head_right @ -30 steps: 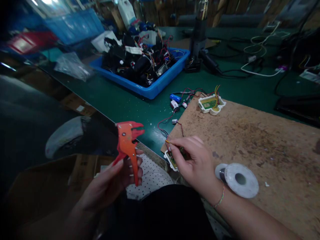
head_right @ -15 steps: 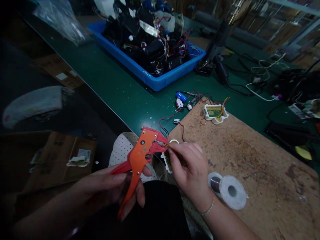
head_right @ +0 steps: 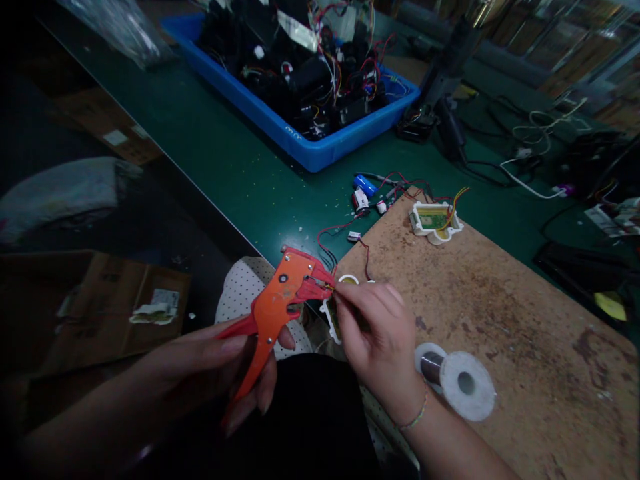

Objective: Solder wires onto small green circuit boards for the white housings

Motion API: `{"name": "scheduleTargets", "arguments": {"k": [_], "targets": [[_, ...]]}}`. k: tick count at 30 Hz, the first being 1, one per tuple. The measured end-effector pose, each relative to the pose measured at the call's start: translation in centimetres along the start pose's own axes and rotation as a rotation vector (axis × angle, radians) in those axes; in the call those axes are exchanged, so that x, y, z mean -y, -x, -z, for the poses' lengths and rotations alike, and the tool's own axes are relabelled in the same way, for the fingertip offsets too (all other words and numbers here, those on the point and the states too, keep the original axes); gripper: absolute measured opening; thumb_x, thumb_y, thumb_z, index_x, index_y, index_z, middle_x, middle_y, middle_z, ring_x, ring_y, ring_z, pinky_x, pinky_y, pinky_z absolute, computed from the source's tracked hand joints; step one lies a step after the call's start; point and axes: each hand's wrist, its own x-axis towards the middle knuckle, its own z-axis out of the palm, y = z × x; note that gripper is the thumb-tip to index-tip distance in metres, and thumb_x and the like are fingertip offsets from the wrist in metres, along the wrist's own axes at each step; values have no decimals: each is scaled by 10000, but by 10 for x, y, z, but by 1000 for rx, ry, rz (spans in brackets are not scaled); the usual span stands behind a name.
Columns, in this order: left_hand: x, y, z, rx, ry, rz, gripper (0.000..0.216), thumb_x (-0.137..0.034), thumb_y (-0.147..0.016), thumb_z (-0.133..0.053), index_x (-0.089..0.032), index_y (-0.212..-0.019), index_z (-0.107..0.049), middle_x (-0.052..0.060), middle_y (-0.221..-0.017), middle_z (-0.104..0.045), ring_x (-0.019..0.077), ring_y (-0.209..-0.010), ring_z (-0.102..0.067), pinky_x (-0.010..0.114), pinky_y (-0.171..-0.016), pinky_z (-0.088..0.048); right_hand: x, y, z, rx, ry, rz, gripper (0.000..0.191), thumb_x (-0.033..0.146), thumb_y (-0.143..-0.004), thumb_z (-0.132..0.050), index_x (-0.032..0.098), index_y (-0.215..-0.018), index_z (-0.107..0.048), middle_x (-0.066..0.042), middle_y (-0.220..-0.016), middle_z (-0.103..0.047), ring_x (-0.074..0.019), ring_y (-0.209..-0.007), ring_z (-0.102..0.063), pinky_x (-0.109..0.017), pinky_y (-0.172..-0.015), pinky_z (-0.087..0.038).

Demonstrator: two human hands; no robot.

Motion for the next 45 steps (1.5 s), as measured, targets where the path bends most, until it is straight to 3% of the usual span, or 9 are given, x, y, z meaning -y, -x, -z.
{"name": "scheduleTargets", "arguments": {"k": [7,14,29,40,43,45], "targets": [[-1,0,-1,-3,-51,8,380,-425,-1015,-508,-171,-1291,-565,149,-975,-741,156,-676,-702,220,-608,-530,-1,1,-1,11,0,-6,212,114,-892,-657,224,-1074,-651,-24,-890,-698,-139,-786,-613,-308,-706,-476],[1,3,-2,-51,-44,7,364,-424,-1007,-518,-165,-1259,-565,91,-846,-696,131,-612,-656,206,-572,-513,0,2,0,14,5,-10,202,127,-898,-649,228,-1073,-652,-30,-904,-707,-149,-792,-623,-322,-714,-479],[6,0,0,-68,10,-22,326,-411,-1002,-509,-148,-1180,-585,49,-767,-624,102,-553,-582,189,-528,-491,-1,2,-1,10,-3,-4,225,104,-884,-666,210,-1083,-653,-20,-905,-697,-130,-798,-609,-299,-728,-468],[19,-11,-13,-35,188,-29,247,-395,-980,-550,-185,-1105,-588,-29,-724,-473,46,-499,-385,161,-473,-376,5,1,-1,-16,-15,-143,62,193,-903,-670,211,-961,-685,6,-743,-656,-115,-631,-557,-284,-616,-441],[18,-15,-20,-82,252,-39,178,-354,-995,-543,-191,-1048,-590,-75,-638,-403,3,-404,-220,109,-386,-254,4,0,-1,-17,-43,-199,28,222,-902,-678,208,-913,-700,5,-721,-651,-112,-615,-552,-275,-597,-437],[18,-17,-24,-96,243,-66,163,-340,-995,-548,-190,-1033,-597,-80,-615,-408,-6,-376,-208,100,-369,-233,4,1,0,-27,-82,-245,38,237,-901,-684,210,-902,-711,1,-728,-661,-113,-617,-562,-267,-581,-437]]}}
